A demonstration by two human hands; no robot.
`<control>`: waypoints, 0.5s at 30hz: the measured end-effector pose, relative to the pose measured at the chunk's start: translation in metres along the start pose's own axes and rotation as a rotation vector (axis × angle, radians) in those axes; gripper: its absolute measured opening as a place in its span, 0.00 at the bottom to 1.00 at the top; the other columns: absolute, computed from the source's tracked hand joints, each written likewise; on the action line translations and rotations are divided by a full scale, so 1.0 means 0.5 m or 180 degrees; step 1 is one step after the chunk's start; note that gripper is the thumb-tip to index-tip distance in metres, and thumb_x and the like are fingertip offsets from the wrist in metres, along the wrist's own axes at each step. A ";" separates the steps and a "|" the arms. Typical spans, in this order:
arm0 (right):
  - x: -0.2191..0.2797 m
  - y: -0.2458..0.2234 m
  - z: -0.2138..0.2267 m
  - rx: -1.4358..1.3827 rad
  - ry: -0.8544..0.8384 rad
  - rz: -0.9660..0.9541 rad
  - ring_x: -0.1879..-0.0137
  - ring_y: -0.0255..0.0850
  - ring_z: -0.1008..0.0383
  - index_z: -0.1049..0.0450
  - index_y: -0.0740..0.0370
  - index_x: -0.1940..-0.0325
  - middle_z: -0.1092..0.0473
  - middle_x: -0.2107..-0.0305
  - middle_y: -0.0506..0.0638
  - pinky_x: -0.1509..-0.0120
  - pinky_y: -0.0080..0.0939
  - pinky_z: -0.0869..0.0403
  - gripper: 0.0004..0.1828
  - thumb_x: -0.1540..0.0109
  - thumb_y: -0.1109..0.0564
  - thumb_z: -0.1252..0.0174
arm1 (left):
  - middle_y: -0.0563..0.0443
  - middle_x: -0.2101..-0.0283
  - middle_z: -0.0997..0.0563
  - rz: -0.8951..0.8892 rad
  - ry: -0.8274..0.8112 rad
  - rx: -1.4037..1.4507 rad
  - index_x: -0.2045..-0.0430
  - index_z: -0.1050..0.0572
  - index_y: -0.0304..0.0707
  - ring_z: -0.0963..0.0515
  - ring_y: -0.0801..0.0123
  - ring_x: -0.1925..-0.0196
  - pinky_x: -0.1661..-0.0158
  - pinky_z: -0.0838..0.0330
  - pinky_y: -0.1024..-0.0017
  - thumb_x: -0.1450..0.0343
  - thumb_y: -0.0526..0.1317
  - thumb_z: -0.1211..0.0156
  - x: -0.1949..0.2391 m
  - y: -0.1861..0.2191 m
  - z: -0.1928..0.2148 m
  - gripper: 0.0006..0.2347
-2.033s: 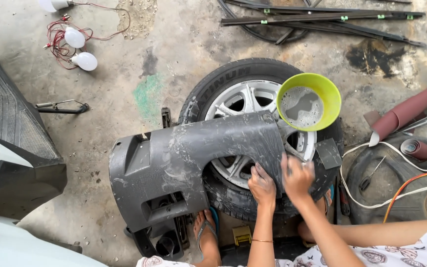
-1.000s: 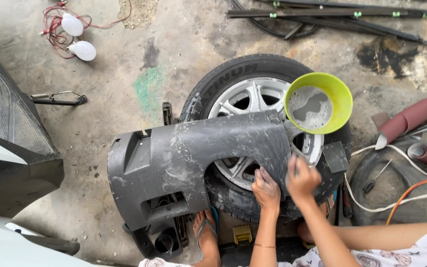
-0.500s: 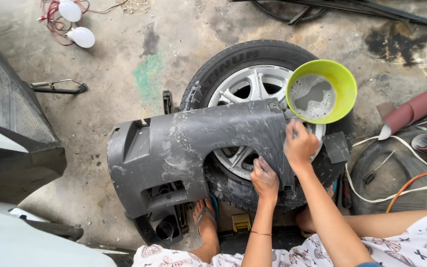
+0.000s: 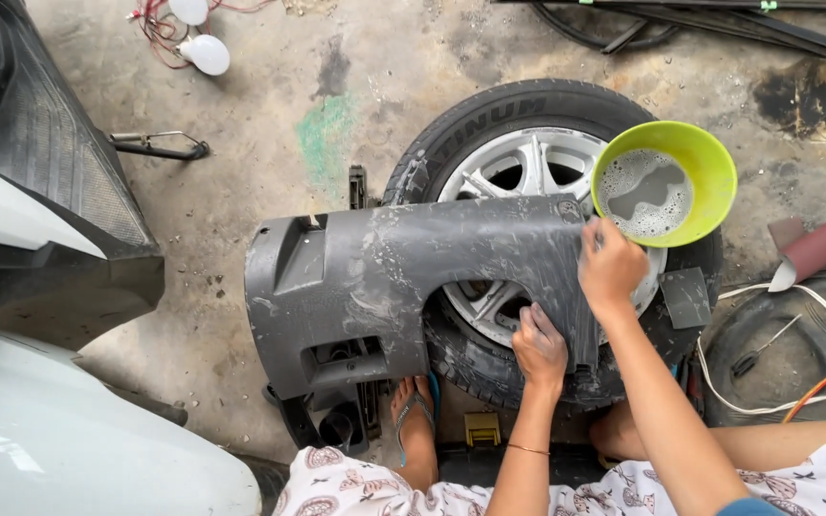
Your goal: The person sands a plastic motorcycle fairing piece using a piece of sandpaper and soapy water from a bowl, repeatedly dipping the paper and wiping the surface.
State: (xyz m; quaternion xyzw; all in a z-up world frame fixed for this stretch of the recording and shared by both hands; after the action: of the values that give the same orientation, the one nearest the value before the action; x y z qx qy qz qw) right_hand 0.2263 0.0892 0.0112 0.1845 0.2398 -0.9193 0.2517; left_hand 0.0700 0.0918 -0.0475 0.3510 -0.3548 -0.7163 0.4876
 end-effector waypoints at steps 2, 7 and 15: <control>0.130 0.021 0.046 0.0254 0.0179 0.0107 0.80 0.50 0.30 0.29 0.51 0.73 0.34 0.86 0.48 0.68 0.44 0.31 0.20 0.27 0.49 0.39 | 0.39 0.94 0.34 -0.0033 0.0008 -0.0015 0.81 0.32 0.43 0.27 0.43 0.92 0.88 0.33 0.60 0.21 0.41 0.52 0.001 0.004 0.006 0.14; 0.227 0.083 0.016 0.0809 0.0388 0.0142 0.79 0.52 0.31 0.33 0.47 0.78 0.37 0.87 0.50 0.68 0.43 0.30 0.21 0.32 0.50 0.34 | 0.40 0.94 0.34 -0.0030 0.0041 -0.0153 0.80 0.31 0.45 0.26 0.43 0.91 0.87 0.31 0.59 0.22 0.41 0.51 -0.005 0.003 0.005 0.14; 0.234 0.066 0.045 0.0370 0.0653 0.0215 0.80 0.51 0.33 0.32 0.50 0.78 0.37 0.87 0.47 0.69 0.43 0.31 0.22 0.29 0.53 0.38 | 0.40 0.95 0.36 -0.0095 0.0013 0.0044 0.81 0.32 0.42 0.29 0.45 0.93 0.88 0.33 0.64 0.21 0.40 0.53 0.001 -0.006 0.000 0.15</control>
State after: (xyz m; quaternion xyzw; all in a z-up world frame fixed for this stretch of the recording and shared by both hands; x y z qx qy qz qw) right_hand 0.1456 0.0082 -0.0355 0.3000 0.2042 -0.8989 0.2455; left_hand 0.0685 0.0922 -0.0500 0.3610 -0.3535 -0.7204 0.4752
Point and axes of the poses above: each hand's wrist, its own x-axis away from the middle knuckle, its own z-axis out of the back of the hand, y = z × x, the point moved 3 cm from there along -x, towards the middle knuckle
